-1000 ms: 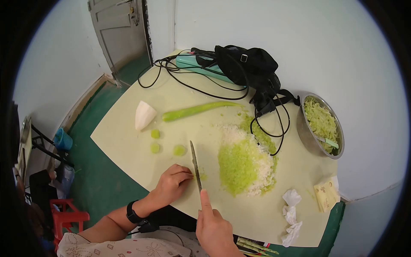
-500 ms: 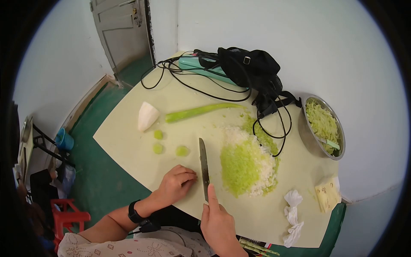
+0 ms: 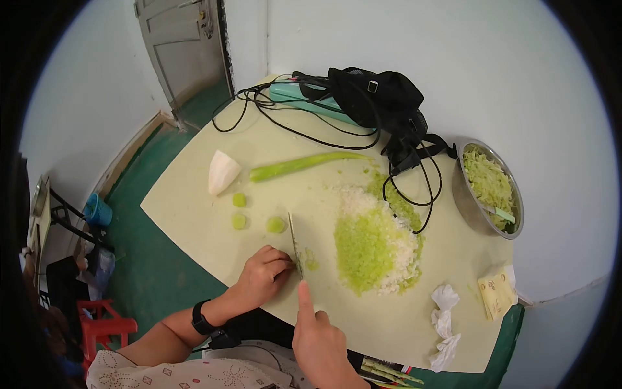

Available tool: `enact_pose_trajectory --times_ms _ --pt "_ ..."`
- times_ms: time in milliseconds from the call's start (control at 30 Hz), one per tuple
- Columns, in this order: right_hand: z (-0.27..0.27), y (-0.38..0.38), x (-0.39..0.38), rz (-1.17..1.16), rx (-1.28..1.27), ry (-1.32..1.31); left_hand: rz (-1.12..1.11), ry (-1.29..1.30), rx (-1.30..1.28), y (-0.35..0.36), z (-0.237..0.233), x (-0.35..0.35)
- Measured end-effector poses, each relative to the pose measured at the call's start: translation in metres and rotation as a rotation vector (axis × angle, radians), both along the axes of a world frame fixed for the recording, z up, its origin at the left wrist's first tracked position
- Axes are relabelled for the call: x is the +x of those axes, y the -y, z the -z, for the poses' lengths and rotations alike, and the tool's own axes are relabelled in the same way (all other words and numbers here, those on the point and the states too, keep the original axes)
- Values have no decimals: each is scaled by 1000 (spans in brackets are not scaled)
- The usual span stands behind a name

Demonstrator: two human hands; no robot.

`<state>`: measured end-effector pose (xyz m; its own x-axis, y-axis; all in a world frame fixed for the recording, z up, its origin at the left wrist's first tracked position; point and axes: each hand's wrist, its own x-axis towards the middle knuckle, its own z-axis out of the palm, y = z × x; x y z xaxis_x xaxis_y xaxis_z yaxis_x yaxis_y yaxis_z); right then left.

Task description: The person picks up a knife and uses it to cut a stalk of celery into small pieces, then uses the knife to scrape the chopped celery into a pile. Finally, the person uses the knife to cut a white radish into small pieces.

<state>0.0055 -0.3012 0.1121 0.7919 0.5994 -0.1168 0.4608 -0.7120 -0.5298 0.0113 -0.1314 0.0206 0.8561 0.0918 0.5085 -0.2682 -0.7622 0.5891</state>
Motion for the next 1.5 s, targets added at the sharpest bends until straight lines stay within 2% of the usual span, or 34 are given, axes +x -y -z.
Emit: enact_pose_trajectory --times_ms 133,233,400,533,633,733,833,933,1033,1133,1233,1333,1500 --pt "-1 2 7 40 170 -56 -3 25 -18 -1 -1 -1" --pt "-1 6 2 -2 198 23 -16 26 -32 0 2 -3" --pt "17 10 -5 -48 179 108 4 26 -35 -1 -1 -2" --pt "-6 -4 -1 9 10 -47 7 26 -12 0 1 -2" --pt "5 -3 7 34 87 -15 7 51 -13 0 0 -1" --pt "-5 0 7 107 158 -112 -17 63 -70 -2 -1 -2" --pt "-2 4 0 37 216 -14 -60 29 -150 0 1 -4" --pt "-4 3 -5 22 164 -28 -97 -17 -198 2 -2 -3" --pt "15 8 -6 -35 183 75 -108 -34 -195 3 -4 -4" --pt "-3 0 0 -8 86 -44 -101 -37 -176 3 -4 -3" --pt "5 -3 1 -7 15 -46 -85 -48 -168 1 1 -2" --pt "11 1 8 69 148 -30 -57 -47 -192 -1 -3 -3" --pt "-3 3 0 70 172 -45 -129 -55 -359 3 3 -3"
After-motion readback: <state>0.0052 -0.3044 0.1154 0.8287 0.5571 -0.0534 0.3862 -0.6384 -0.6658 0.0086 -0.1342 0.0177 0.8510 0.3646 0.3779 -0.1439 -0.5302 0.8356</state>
